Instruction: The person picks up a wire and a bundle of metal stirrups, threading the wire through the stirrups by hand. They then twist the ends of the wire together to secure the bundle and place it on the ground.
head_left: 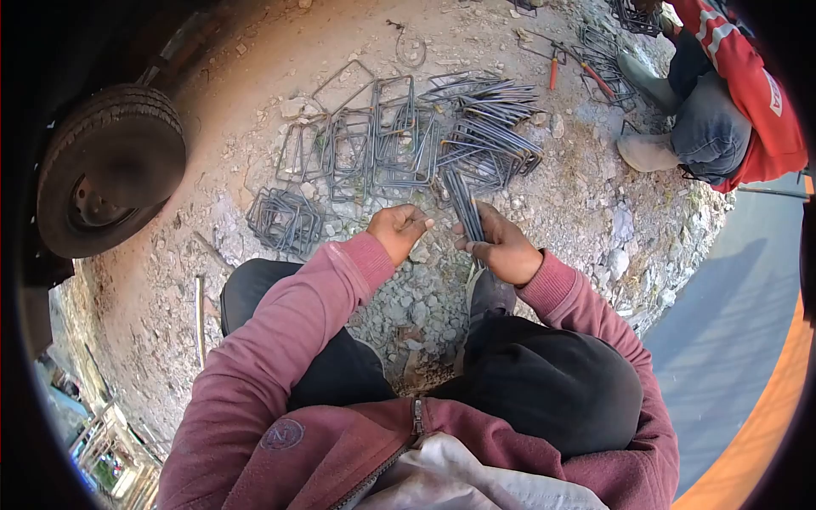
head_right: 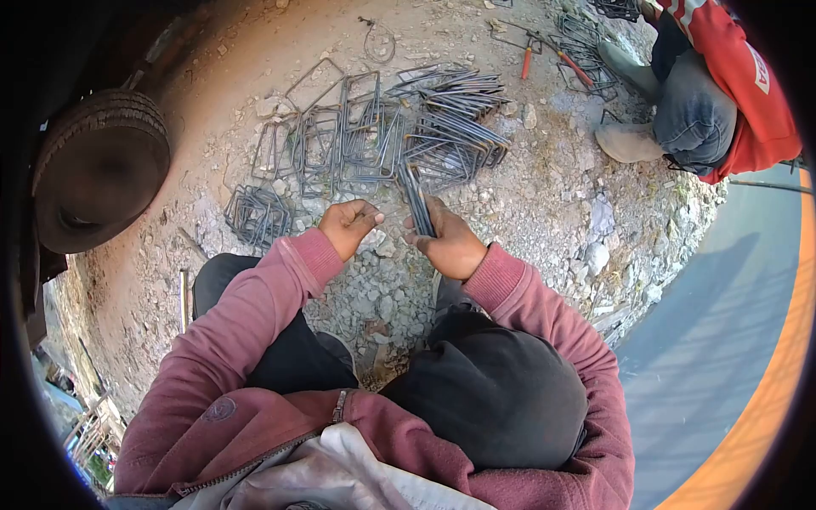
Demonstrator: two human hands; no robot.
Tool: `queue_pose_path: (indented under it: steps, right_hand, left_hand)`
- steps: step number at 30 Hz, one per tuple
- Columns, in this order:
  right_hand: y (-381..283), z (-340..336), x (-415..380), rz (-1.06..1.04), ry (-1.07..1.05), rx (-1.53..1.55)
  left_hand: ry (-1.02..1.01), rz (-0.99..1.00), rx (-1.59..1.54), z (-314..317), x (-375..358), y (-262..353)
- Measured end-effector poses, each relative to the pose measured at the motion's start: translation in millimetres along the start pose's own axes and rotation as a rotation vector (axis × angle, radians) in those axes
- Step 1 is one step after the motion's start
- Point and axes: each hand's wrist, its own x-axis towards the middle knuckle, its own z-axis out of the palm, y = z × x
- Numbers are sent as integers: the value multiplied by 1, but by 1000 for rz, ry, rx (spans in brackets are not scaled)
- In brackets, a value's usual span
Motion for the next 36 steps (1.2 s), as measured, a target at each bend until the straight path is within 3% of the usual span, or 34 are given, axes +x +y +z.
queue_pose_path:
  steps: [2, 7, 10, 11, 14, 17, 20, 24, 25, 28, 30, 32, 35, 36]
  right_hand:
    - [-14, 7, -1, 67, -75, 253]
    - [-10, 20, 6, 19, -122, 326]
    - [-9, 18, 12, -89, -67, 147]
    - [-11, 17, 12, -267, 26, -121]
    - [-26, 16, 11, -475, 78, -381]
    - [-38, 28, 10, -374, 61, -185]
    - [-71, 32, 9, -461, 2, -19]
    - [-113, 18, 16, -418, 24, 81]
    - [-112, 10, 23, -298, -27, 249]
    - [-68, -33, 42, -270, -191, 278]
    - [8, -62, 72, -213, -38, -197]
    - [54, -62, 82, -143, 84, -1066]
    - [125, -46, 96, -446, 245, -1330]
    - [122, -42, 96, -315, 155, -1386]
  left_hand:
    - [-1, 57, -22, -2, -6, 4]
    - [-75, 111, -75, -7, -16, 8]
    - [28, 169, -20, -14, -14, 4]
    - [65, 219, -30, -18, -15, 3]
    - [206, 170, -64, -45, -23, 32]
    - [128, 128, -134, -53, -26, 35]
    - [203, 467, -119, -39, -24, 32]
    - [-170, 166, -334, -64, -51, 64]
    - [-105, 163, -381, -77, -52, 61]
    - [97, 331, -226, -90, -49, 41]
    - [198, 381, -164, -85, -51, 35]
    - [252, 427, -132, -83, -50, 22]
    - [255, 276, -107, -83, -66, 32]
    - [269, 264, -105, -81, -69, 32]
